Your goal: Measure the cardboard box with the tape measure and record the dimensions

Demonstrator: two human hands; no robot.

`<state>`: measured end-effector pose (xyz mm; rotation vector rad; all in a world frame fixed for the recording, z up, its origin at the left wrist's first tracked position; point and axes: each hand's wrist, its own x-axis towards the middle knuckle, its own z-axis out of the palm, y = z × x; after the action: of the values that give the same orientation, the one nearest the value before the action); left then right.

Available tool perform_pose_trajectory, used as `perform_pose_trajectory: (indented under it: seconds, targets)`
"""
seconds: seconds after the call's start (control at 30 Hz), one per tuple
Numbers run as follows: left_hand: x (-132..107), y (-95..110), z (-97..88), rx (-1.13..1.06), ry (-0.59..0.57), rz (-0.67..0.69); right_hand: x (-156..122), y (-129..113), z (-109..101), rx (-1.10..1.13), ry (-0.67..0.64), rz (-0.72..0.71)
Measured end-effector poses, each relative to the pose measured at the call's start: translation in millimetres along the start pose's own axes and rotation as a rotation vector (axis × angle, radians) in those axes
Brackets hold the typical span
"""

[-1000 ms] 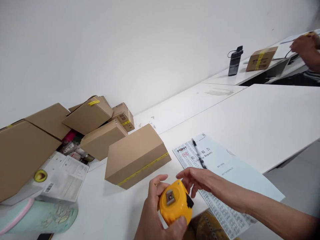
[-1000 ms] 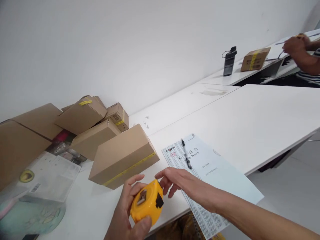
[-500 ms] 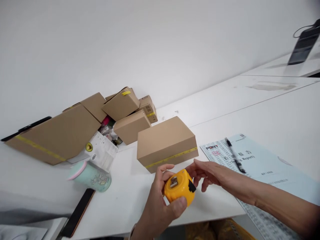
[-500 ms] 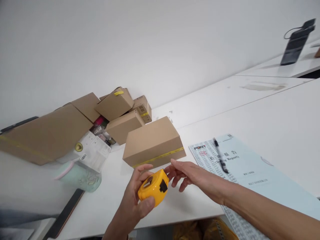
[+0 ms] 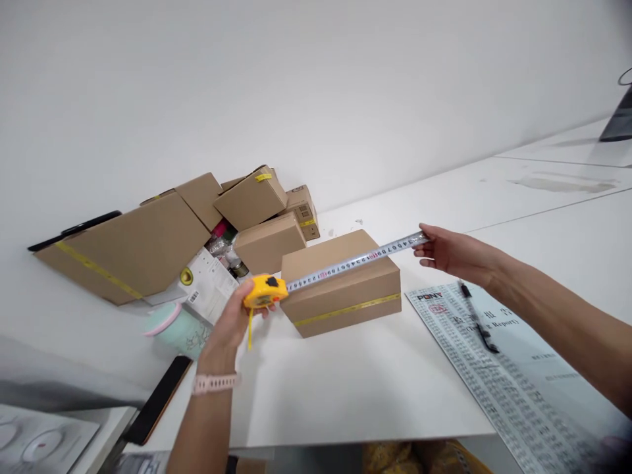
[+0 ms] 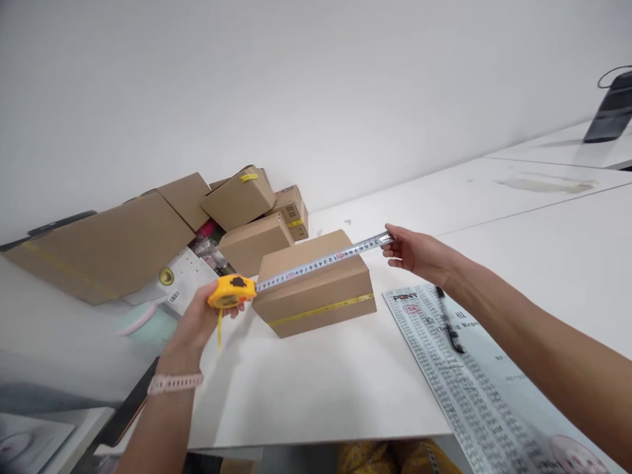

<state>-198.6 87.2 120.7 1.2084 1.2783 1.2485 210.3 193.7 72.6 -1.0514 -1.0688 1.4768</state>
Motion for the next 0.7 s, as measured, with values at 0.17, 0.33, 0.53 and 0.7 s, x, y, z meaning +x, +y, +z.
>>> perform_pose_trajectory:
  seconds: [0.17,0.33,0.53,0.7]
  targets:
    - [55.0,6.5,-52.1,0.034,0.072,-0.148,45.5,15.0,12.7,-0.095,0.038,0.078]
    - [71.8,-3.3,-73.4,0.036,0.08,-0.21,55.1,28.8,38.3,-0.21,0.052,0.078]
    - [74.5,-18.6,-79.6,0.022,0.041,-0.258,51.7,23.7,45.9,-0.404,0.054,0.105]
    - [84.2,-27.1,-72.3,0.013,-0.022,-0.296,54.8,29.5,51.5,-0.497,0.039,0.119]
